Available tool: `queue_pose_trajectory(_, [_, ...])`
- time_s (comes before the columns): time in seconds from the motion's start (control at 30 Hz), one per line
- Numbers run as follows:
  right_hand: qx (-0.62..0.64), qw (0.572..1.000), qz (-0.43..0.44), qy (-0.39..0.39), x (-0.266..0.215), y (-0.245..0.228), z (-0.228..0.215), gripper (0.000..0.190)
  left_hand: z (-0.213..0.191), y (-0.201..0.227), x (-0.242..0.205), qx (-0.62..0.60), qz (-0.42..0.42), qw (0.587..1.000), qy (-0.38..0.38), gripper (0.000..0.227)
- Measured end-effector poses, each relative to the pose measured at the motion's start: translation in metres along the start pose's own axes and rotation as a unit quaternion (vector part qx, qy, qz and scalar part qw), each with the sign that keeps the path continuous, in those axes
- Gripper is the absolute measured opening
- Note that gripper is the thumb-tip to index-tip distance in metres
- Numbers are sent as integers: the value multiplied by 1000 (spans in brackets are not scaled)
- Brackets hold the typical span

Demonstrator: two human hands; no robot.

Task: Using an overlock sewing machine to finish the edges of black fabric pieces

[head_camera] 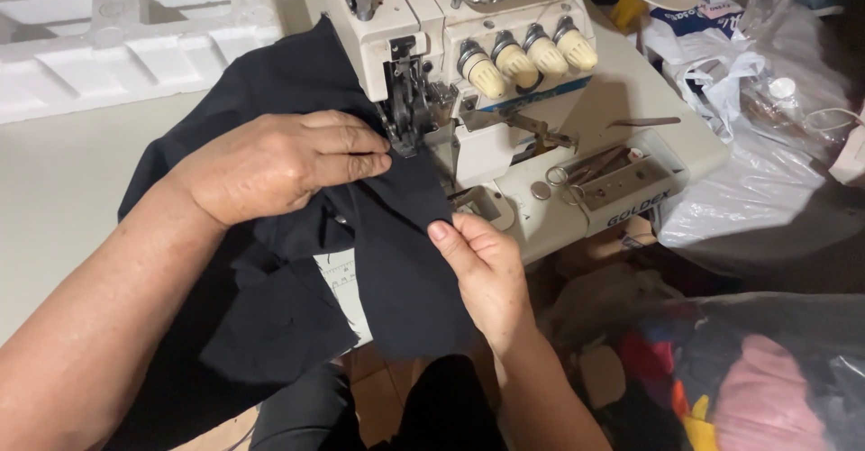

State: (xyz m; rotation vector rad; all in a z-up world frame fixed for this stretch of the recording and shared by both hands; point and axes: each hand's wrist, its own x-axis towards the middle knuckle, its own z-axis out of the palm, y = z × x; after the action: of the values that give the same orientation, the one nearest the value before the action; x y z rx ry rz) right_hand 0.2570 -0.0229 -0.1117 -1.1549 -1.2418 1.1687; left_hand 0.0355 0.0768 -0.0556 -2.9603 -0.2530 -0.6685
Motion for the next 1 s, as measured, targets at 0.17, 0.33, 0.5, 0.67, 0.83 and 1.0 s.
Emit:
queue_pose_trajectory(0.17, [-4, 1000, 11, -12, 0, 2, -2, 20, -7, 1, 1, 55, 3, 998, -1, 46])
queue_pose_trajectory(0.33, [37, 994, 102, 27, -3, 10, -10, 35, -28, 15, -5, 113, -27, 993, -34, 53])
queue_pose_trajectory(0.5, [59, 989, 71, -120, -13, 10, -23, 8, -24, 10, -50, 410, -224, 882, -63, 50])
queue_pose_trajectory(0.67, [33, 991, 62, -115, -18, 13, -28, 38, -37, 64, -15, 260, -455, 849, 64, 56])
queue_pose_trajectory(0.83, [-17, 981, 176, -75, -24, 0, -27, 15, -39, 56, -19, -173, -673, 717, -53, 81])
queue_pose_trajectory(1.0, [-44, 979, 198, -17, -29, -5, -27, 22, -18, -13, -84, 170, -317, 924, 130, 15])
